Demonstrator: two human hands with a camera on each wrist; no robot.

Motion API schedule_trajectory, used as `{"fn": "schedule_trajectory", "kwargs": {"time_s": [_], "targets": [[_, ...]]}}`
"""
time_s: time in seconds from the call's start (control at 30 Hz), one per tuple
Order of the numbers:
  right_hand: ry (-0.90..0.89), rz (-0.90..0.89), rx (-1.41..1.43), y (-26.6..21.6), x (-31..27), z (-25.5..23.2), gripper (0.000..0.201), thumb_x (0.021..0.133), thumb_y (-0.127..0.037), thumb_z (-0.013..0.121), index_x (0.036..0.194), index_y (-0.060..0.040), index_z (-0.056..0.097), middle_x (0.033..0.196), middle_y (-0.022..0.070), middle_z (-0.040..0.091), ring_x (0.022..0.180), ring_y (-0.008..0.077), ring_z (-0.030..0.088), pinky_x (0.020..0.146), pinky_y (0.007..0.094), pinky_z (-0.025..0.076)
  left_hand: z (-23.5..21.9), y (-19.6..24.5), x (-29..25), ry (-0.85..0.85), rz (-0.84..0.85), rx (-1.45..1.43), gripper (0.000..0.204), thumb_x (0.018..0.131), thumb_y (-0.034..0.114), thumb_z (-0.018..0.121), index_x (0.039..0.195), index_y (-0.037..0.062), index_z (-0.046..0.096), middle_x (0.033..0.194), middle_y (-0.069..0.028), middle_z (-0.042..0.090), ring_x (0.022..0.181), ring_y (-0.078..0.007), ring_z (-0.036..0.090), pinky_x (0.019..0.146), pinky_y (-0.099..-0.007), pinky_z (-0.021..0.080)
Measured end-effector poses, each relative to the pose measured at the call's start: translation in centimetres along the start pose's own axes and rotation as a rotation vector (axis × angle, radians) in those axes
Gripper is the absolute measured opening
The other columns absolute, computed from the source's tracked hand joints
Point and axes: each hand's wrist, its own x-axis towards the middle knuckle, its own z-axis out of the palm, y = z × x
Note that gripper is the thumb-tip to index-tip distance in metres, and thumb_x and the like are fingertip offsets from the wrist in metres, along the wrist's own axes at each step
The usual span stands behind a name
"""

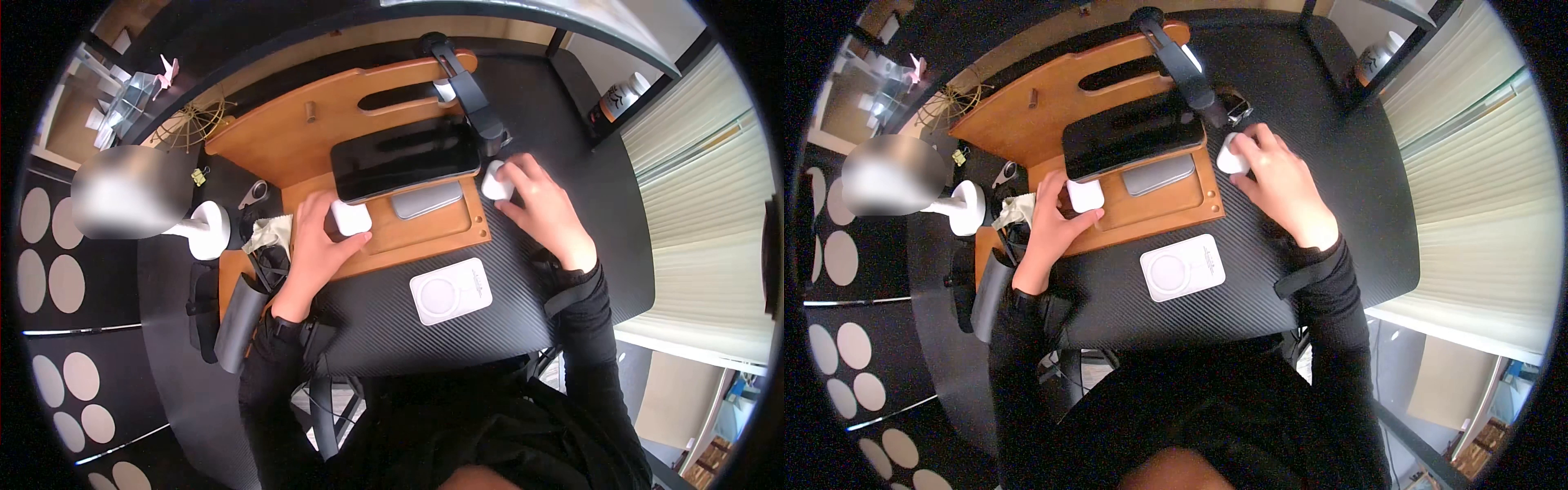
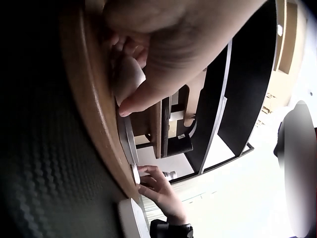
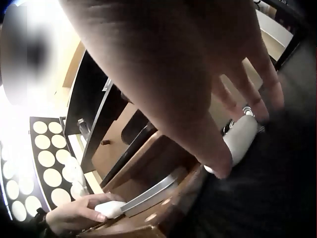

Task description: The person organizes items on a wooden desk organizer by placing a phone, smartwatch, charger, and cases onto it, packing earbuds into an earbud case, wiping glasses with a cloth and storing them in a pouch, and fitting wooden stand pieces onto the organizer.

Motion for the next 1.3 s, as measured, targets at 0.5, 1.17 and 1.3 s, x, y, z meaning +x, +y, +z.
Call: {"fn": "schedule_trajectory", "kwargs": {"time_s": [0.5,1.17,1.3], "targets": [[-0.225,-0.406,0.218,-8.4,1.0,-1.3,0.037,0.069,-0.024,0.079,0.095,-0.0058,0.060,0.095,0.0101,0.062,0.078,0.0288,0.069,0.067,0.0398,0.057,0.7,-1.0,-0.1,0.036,-0.082,-0.435,0.065,0.074,0.006,0.082,0.131,0.0043,0.051,0.118,-0.0091,0.057,0.106,-0.0209,0.059,0.089,-0.0321,0.050],[-0.501,-0.553,0.099,-6.7,-3.3,-0.6,0.049,0.074,-0.025,0.081,0.114,-0.0044,0.063,0.118,0.0118,0.056,0.113,0.0293,0.055,0.085,0.0399,0.054,0.8,0.9,0.4,0.016,-0.016,-0.274,0.110,0.066,0.017,0.090,0.155,0.0078,0.025,0.133,-0.0168,0.056,0.124,-0.0301,0.053,0.104,-0.0433,0.040],[-0.349,-0.593,0.011,-6.3,-4.1,0.6,0.053,0.070,-0.022,0.082,0.116,-0.0063,0.062,0.118,0.0127,0.055,0.112,0.0291,0.056,0.088,0.0402,0.053,0.9,1.7,0.2,-0.001,0.031,-0.214,0.111,0.068,0.011,0.088,0.157,0.0081,0.021,0.151,-0.0182,0.043,0.139,-0.0300,0.043,0.110,-0.0386,0.038]]}}
